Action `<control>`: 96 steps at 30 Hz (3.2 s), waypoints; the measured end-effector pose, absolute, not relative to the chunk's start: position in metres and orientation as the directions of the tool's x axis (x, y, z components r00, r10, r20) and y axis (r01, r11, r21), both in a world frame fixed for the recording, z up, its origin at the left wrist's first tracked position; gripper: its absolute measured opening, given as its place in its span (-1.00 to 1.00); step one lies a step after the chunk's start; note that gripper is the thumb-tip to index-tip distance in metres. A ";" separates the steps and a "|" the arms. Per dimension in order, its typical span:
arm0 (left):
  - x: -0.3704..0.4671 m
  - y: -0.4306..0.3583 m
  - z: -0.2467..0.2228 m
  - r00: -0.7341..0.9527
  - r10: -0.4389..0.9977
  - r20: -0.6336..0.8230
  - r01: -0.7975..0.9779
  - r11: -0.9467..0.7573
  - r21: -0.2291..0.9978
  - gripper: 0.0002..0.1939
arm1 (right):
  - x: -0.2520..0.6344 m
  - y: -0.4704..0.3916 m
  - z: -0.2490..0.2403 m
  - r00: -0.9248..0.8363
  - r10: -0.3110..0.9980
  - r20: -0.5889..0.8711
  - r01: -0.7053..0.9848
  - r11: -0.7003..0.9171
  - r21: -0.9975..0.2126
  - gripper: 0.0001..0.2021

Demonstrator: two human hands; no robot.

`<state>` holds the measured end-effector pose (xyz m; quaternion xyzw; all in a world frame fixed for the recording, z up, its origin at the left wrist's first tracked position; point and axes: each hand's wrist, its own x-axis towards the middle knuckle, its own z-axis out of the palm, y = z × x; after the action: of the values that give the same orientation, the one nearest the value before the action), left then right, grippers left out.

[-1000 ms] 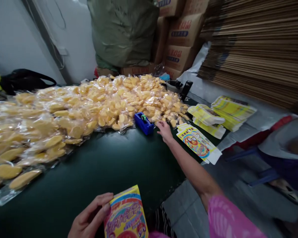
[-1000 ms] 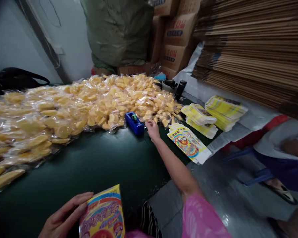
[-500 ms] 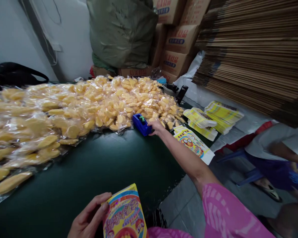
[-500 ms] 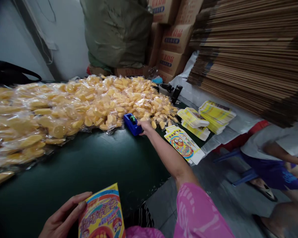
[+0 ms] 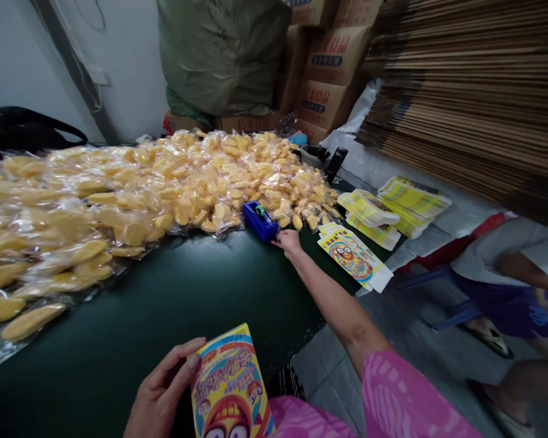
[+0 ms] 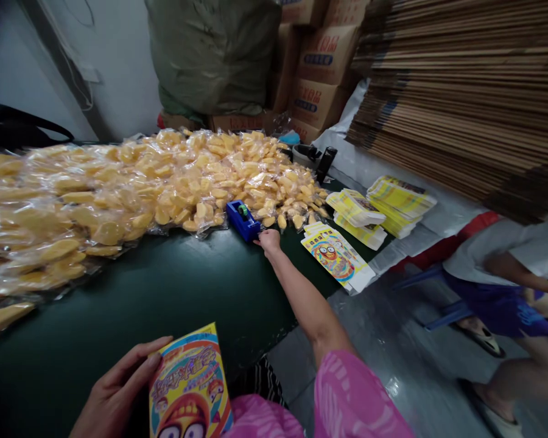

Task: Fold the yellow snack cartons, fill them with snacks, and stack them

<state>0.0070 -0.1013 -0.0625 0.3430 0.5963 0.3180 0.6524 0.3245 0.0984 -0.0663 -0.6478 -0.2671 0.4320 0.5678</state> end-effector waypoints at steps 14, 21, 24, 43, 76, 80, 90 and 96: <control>0.012 -0.082 -0.039 0.249 0.858 -0.450 -0.079 0.481 0.873 -0.19 | 0.304 -0.010 -0.009 -0.237 0.966 -0.102 -0.051 -0.118 -0.992 -0.73; 0.009 -0.042 -0.029 0.473 0.695 -0.542 0.188 0.521 0.832 -0.43 | 0.291 -0.011 0.031 -0.771 0.634 -0.059 0.327 0.315 -0.891 -0.81; 0.012 -0.033 -0.024 0.578 0.601 -0.552 0.252 0.511 0.822 -0.48 | 0.272 -0.016 0.035 -0.872 0.475 -0.118 0.338 0.410 -0.847 -0.83; 0.008 -0.053 -0.010 0.587 0.737 -0.334 0.012 0.405 0.914 -0.68 | 0.239 -0.015 -0.009 -0.703 0.484 -0.521 0.433 -0.290 -0.853 -0.68; 0.027 -0.068 -0.001 0.364 0.864 -0.348 0.008 0.371 0.929 -0.44 | 0.222 -0.051 0.006 -0.463 0.849 -0.255 0.621 0.106 -0.777 -0.63; 0.010 -0.061 0.003 0.338 0.860 -0.383 0.030 0.397 0.917 -0.40 | 0.220 -0.049 -0.002 -0.635 0.728 -0.257 0.375 -0.001 -0.927 -0.64; -0.021 -0.117 0.010 0.448 0.894 -0.005 0.851 -0.425 0.309 -0.01 | 0.176 -0.066 -0.028 -0.581 0.749 -0.319 -0.226 -0.525 -0.821 -0.58; -0.048 -0.128 0.041 0.588 0.809 -0.022 0.792 -0.570 0.218 -0.07 | 0.161 -0.067 -0.039 -0.711 0.618 -0.335 -0.153 -0.601 -0.784 -0.47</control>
<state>-0.0479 -0.1278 0.0410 0.8851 0.4522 0.0401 0.1025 0.1606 -0.0671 -0.0385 -0.3033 -0.3834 0.8417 0.2293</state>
